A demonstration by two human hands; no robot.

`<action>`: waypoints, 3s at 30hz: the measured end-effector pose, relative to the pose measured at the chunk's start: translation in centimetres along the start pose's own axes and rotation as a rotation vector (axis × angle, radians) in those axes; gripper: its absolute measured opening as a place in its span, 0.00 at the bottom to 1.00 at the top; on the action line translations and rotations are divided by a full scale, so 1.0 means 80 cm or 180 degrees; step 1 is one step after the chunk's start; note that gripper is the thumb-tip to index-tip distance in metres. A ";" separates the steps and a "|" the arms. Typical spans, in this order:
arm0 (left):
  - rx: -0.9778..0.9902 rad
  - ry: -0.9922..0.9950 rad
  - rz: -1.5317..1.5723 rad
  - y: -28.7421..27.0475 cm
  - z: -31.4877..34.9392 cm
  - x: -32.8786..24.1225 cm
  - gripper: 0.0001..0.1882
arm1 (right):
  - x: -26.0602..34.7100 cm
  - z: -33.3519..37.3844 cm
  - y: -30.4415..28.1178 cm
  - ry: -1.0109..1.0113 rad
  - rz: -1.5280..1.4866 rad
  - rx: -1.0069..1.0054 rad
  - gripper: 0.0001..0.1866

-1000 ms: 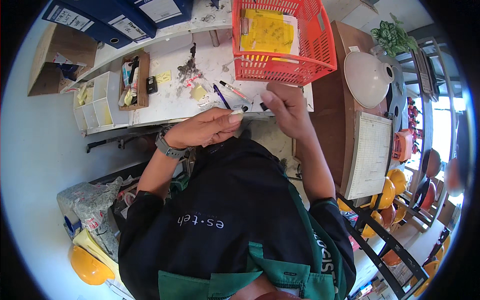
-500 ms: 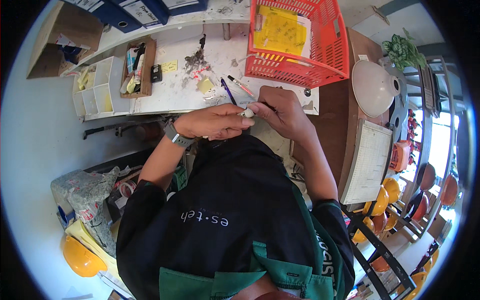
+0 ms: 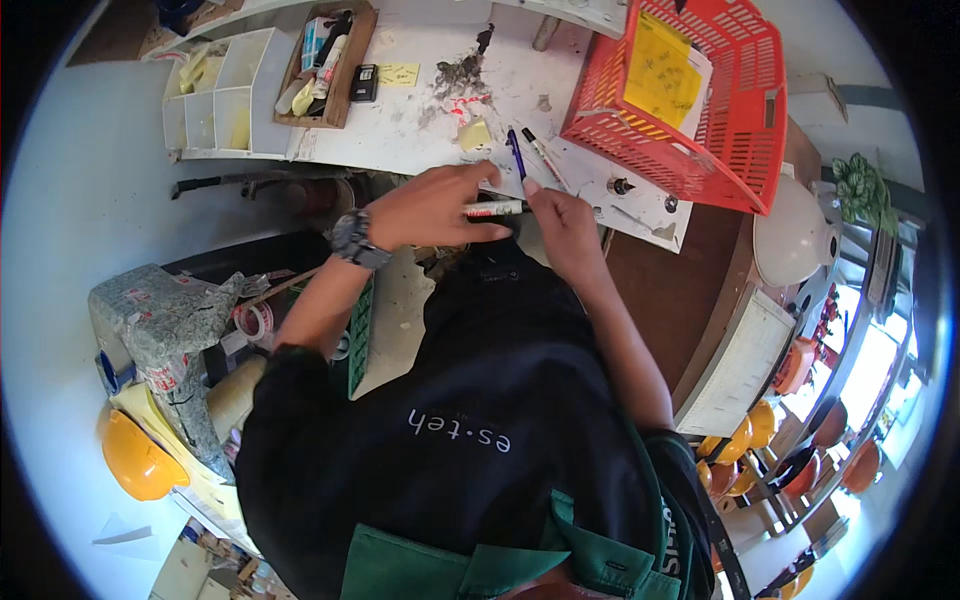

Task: Apply adhesive or marking to small white components and sort them.

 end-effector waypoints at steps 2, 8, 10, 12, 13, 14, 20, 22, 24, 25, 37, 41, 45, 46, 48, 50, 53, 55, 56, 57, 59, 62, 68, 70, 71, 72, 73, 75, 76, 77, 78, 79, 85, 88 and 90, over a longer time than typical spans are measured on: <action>-0.0431 0.0204 0.0586 0.020 0.024 0.064 0.23 | 0.000 0.006 0.009 -0.0352 0.0510 -0.0052 0.28; 0.0576 -0.1488 0.1307 0.123 0.042 0.152 0.22 | -0.011 -0.002 0.026 -0.0965 0.1276 0.0289 0.23; 0.0201 -0.1308 0.1309 0.135 0.043 0.161 0.21 | -0.004 -0.005 0.035 -0.1376 0.1342 0.0721 0.22; 0.0440 -0.1540 0.2085 0.142 0.051 0.180 0.18 | -0.003 -0.005 0.038 -0.1383 0.1418 0.0902 0.22; 0.0420 -0.1546 0.2093 0.138 0.053 0.183 0.18 | -0.002 -0.006 0.040 -0.1399 0.1487 0.1064 0.22; 0.0464 -0.1655 0.1975 0.135 0.055 0.187 0.15 | -0.002 -0.008 0.037 -0.1415 0.1488 0.1071 0.22; -0.0458 -0.1450 0.1515 0.102 0.056 0.161 0.12 | 0.010 -0.011 0.023 -0.1749 0.1318 0.1619 0.21; -0.0517 -0.1491 0.1577 0.093 0.056 0.145 0.11 | 0.021 -0.006 0.014 -0.1704 0.1188 0.1764 0.19; -0.0681 -0.1412 0.1844 0.082 0.057 0.129 0.10 | 0.037 -0.001 0.001 -0.1709 0.1236 0.1749 0.19; -0.0677 -0.1412 0.1841 0.080 0.058 0.125 0.10 | 0.046 0.001 -0.005 -0.1722 0.1296 0.1746 0.18; -0.0480 -0.0817 0.3675 0.083 0.092 0.124 0.09 | 0.088 0.014 -0.040 -0.1895 0.1373 0.1090 0.17; -0.0351 -0.0831 0.3410 0.076 0.087 0.119 0.09 | 0.082 0.010 -0.003 -0.2229 0.1203 0.1356 0.17; -0.0234 -0.0770 0.3172 0.075 0.070 0.110 0.08 | 0.044 0.003 0.067 -0.2439 0.1517 0.1500 0.16; -0.0242 -0.0770 0.3158 0.081 0.060 0.115 0.08 | 0.027 -0.001 0.088 -0.2277 0.1845 0.1685 0.17; -0.0202 -0.0857 0.3295 0.105 0.048 0.130 0.04 | -0.003 0.004 0.113 -0.2189 0.2182 0.1917 0.19; -0.0013 -0.1041 0.3243 0.122 0.048 0.139 0.04 | -0.029 0.011 0.127 -0.2152 0.1683 0.2213 0.18; -0.1173 -0.1571 0.4451 0.182 0.080 0.211 0.12 | -0.056 0.006 0.118 -0.1638 0.1185 0.2546 0.16; -0.2196 -0.2508 0.4031 0.283 0.135 0.295 0.13 | -0.074 0.005 0.104 -0.1431 0.0847 0.2563 0.15; -0.2308 -0.2574 0.3989 0.378 0.201 0.338 0.13 | -0.076 0.002 0.103 -0.1427 0.0455 0.2552 0.15; -0.0941 -0.2571 0.3131 0.473 0.243 0.366 0.18 | -0.078 -0.005 0.101 -0.1418 0.0021 0.2532 0.16; -0.0064 -0.2451 0.2072 0.388 0.160 0.237 0.28 | -0.106 -0.001 0.066 -0.0986 -0.0048 0.2074 0.17; -0.0092 -0.2565 0.2318 0.394 0.177 0.238 0.28 | -0.153 0.045 -0.002 0.0383 -0.0983 0.1379 0.22; -0.0120 -0.2544 0.2627 0.385 0.185 0.234 0.28 | -0.325 0.251 -0.083 0.1844 -0.0946 -0.1804 0.20; -0.0085 -0.2508 0.2712 0.386 0.199 0.226 0.28 | -0.331 0.275 -0.081 0.1832 -0.0987 -0.1845 0.20; -0.0064 -0.2499 0.2757 0.385 0.195 0.231 0.28 | -0.333 0.289 -0.080 0.1833 -0.1006 -0.1860 0.20; -0.0045 -0.2494 0.2802 0.382 0.193 0.236 0.28 | -0.334 0.303 -0.078 0.1835 -0.1025 -0.1872 0.20; -0.0018 -0.2485 0.2836 0.359 0.188 0.265 0.28 | -0.333 0.316 -0.072 0.1839 -0.1053 -0.1895 0.20; 0.0024 -0.2469 0.2906 0.377 0.205 0.236 0.28 | -0.331 0.339 -0.060 0.1838 -0.1109 -0.1933 0.20; 0.0044 -0.2447 0.2943 0.362 0.197 0.255 0.28 | -0.329 0.346 -0.054 0.1826 -0.1132 -0.1961 0.20; 0.0061 -0.2424 0.2982 0.369 0.204 0.242 0.28 | -0.327 0.352 -0.049 0.1811 -0.1154 -0.1987 0.20; 0.0074 -0.2401 0.3023 0.361 0.206 0.249 0.28 | -0.325 0.356 -0.044 0.1792 -0.1173 -0.2011 0.20; 0.0090 -0.2395 0.3085 0.364 0.208 0.246 0.28 | -0.322 0.367 -0.040 0.1789 -0.1177 -0.2017 0.20; 0.2066 -0.2163 0.0796 0.280 0.211 0.252 0.27 | -0.308 0.393 -0.045 0.1626 -0.1084 -0.1989 0.19; 0.0437 -0.1799 0.3064 0.228 0.233 0.291 0.23 | -0.295 0.388 -0.034 0.1546 -0.1095 -0.1856 0.19; 0.0108 -0.1963 0.3010 0.168 0.193 0.221 0.22 | -0.293 0.401 -0.026 0.1523 -0.1033 -0.1807 0.19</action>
Point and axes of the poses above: each hand's wrist, its own z-axis away from the middle knuckle, its own y-axis out of the palm, x = y × z, the point moved 4 cm from there along -z, towards the middle knuckle, and after that the axes turned 15 degrees about -y, right-handed, at the moved point
